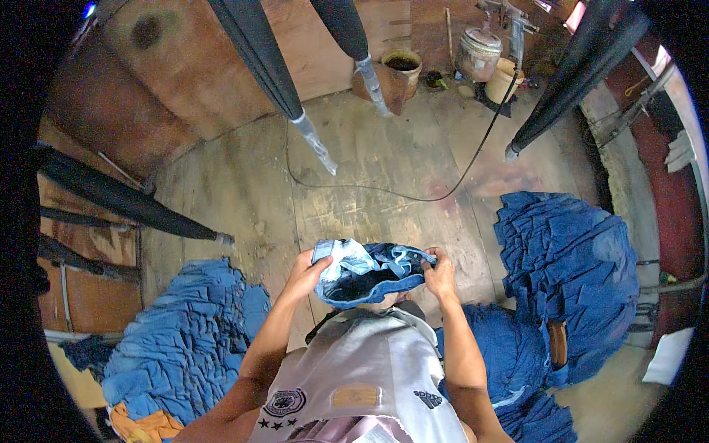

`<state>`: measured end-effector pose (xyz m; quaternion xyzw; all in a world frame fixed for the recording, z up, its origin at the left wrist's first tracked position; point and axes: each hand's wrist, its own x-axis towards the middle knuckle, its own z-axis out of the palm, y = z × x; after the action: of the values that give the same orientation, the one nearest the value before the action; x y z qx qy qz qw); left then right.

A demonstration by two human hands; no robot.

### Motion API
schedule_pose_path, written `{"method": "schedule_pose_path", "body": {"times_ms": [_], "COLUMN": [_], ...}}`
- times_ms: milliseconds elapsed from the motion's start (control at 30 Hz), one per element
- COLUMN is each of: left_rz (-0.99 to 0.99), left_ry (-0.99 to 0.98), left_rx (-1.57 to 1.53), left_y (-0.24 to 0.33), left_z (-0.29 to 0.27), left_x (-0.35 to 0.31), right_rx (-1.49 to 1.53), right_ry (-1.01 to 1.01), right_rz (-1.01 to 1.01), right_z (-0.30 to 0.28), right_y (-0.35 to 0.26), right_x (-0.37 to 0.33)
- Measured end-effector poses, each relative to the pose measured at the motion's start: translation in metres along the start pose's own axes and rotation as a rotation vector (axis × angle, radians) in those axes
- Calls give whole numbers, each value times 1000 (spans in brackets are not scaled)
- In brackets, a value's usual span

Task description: The person repeatedly picks up blue jeans from a pile, places them on a mannequin, and sprays them with a handheld spray gun. After spraying, the jeans are removed and returned to the pile. The process is repeated multiple times.

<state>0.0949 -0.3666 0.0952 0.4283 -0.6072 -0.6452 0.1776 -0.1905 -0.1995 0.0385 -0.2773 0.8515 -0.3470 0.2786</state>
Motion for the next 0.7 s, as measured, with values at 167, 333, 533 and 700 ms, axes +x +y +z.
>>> {"method": "schedule_pose_path", "body": {"times_ms": [167, 333, 533, 700], "left_rz": [73, -73, 188, 157], "left_ry": [-283, -735, -1389, -1502], "left_rx": [162, 566, 665, 861], "left_y": [-29, -73, -110, -74], "left_z": [-43, -57, -30, 47], "left_x": [31, 35, -2, -7], "right_rx": [-260, -438, -421, 29], "right_ry": [15, -132, -466, -36], "right_rz": [-20, 44, 499, 155], "right_z": [9, 13, 58, 113], "right_y": [-20, 20, 63, 46], "right_x": [-24, -96, -264, -341]}}
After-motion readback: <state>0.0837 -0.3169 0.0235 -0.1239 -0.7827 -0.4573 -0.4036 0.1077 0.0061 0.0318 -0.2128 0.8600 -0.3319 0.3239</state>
